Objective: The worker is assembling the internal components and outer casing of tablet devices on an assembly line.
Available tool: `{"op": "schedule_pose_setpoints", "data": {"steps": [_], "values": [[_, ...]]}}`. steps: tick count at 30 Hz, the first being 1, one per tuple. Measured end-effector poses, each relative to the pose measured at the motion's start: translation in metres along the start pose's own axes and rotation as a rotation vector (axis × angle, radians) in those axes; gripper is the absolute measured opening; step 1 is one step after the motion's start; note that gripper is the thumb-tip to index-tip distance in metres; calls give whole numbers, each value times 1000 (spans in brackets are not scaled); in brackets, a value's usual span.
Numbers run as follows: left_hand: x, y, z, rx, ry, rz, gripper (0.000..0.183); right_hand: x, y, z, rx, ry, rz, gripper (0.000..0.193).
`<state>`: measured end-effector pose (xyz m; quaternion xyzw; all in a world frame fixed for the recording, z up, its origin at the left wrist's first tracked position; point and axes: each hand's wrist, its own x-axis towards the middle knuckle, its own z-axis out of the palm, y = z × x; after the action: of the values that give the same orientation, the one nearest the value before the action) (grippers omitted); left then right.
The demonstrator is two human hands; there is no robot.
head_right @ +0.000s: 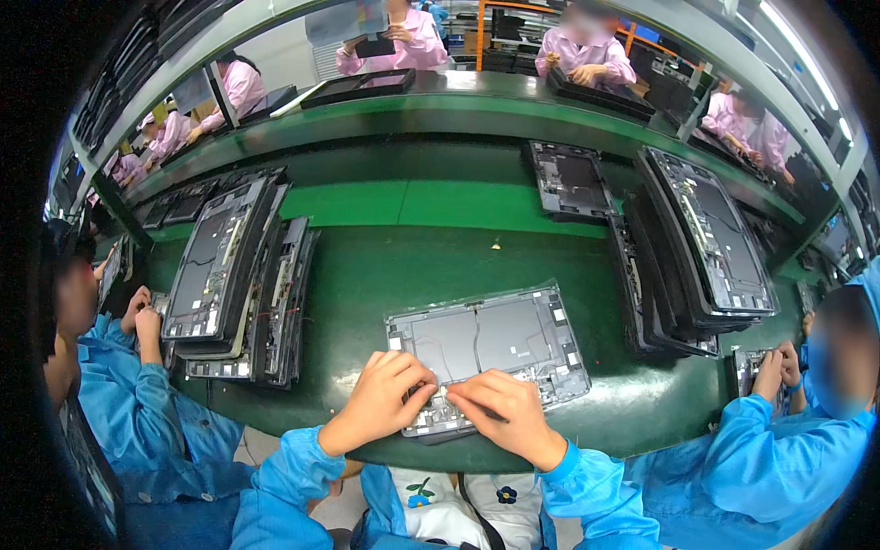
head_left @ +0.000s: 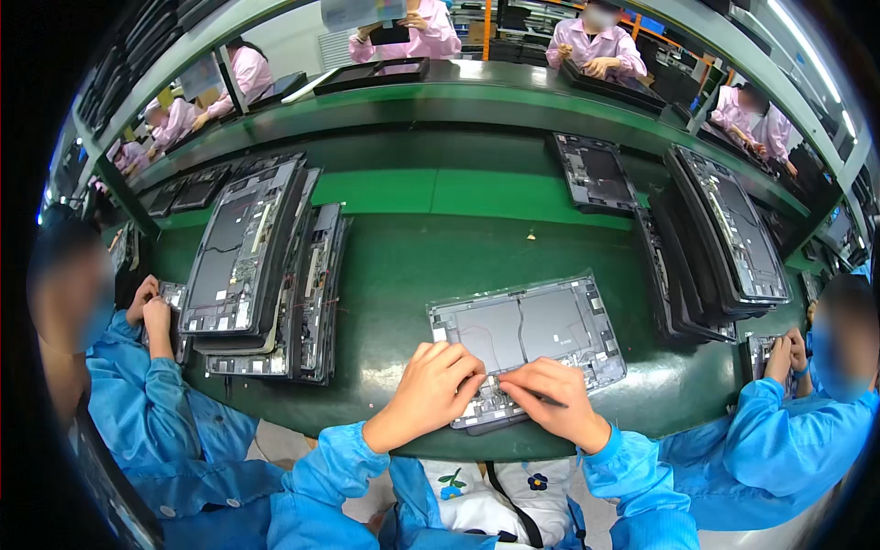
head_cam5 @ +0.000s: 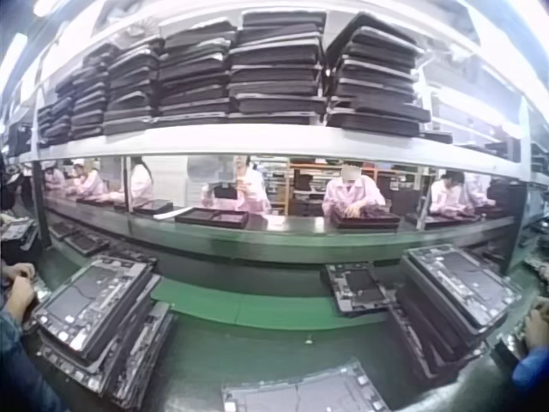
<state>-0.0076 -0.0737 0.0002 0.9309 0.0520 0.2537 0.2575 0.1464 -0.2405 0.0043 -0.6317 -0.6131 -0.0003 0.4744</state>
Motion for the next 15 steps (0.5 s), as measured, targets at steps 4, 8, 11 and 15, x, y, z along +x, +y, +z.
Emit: {"op": "schedule_pose_setpoints", "data": {"steps": [4,8,11,15], "values": [[-1,-1,2,-23,12,-24,8,-1,-1,3,-139,-17,-71,20],[0,-3,4,-35,23,-10,8,1,-2,0,-177,-24,-73,19],[0,-4,5,-70,27,-21,8,2,-1,0,-111,-34,-81,20],[1,-5,5,-91,24,-15,7,3,-6,1,-184,-37,-77,20]]}}
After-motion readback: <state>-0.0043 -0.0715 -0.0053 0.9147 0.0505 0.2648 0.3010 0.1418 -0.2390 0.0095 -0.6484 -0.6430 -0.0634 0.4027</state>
